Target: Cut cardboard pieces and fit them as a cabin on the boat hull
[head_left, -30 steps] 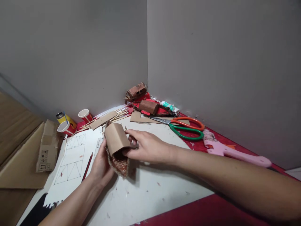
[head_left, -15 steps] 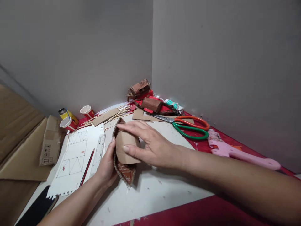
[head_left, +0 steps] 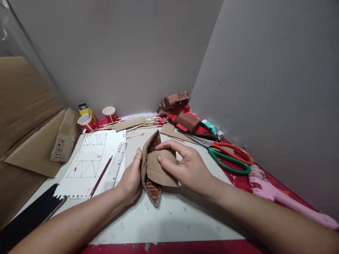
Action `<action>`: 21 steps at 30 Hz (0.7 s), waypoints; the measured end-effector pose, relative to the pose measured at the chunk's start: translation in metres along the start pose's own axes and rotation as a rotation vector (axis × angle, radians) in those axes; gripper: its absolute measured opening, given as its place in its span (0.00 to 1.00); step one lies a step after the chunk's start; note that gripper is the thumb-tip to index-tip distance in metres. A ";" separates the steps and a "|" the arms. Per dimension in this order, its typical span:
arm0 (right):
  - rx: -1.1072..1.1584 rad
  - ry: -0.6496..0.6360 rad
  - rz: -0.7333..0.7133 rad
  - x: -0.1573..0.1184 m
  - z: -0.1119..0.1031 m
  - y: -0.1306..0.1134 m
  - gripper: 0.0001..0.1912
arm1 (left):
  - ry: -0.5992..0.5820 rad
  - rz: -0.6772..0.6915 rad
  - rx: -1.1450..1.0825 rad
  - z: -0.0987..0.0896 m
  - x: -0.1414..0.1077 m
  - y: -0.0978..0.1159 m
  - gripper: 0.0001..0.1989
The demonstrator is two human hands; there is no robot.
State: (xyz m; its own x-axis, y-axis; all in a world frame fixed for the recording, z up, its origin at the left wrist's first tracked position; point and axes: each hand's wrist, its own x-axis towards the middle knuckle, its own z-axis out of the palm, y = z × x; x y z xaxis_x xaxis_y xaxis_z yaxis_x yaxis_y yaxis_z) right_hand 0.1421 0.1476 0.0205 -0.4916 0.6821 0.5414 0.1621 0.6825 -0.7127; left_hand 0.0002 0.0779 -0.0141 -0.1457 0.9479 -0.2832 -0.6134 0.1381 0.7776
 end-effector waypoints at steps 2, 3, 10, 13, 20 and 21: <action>0.002 0.013 0.003 -0.001 0.004 0.001 0.07 | 0.009 0.017 0.018 -0.002 0.000 -0.004 0.24; 0.005 0.023 0.003 -0.002 0.006 0.001 0.07 | 0.009 0.030 0.023 -0.003 0.000 -0.005 0.24; -0.010 0.096 -0.043 -0.006 0.015 -0.002 0.07 | 0.046 0.110 0.101 -0.003 0.000 -0.010 0.23; 0.021 0.089 -0.015 -0.003 0.015 -0.004 0.06 | 0.034 0.139 0.119 0.000 0.000 -0.009 0.23; 0.084 0.078 -0.114 -0.002 0.013 -0.002 0.09 | 0.198 0.053 0.180 0.008 -0.004 -0.004 0.23; 0.109 0.066 -0.152 -0.001 0.011 -0.002 0.10 | 0.216 0.023 0.164 0.010 -0.005 -0.001 0.22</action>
State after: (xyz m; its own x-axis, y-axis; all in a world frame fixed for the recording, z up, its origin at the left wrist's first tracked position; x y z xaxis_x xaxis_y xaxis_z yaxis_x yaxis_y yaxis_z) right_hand 0.1327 0.1427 0.0160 -0.4459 0.5914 0.6719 -0.0055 0.7488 -0.6628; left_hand 0.0094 0.0763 -0.0082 -0.3314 0.8705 -0.3638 -0.4765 0.1784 0.8609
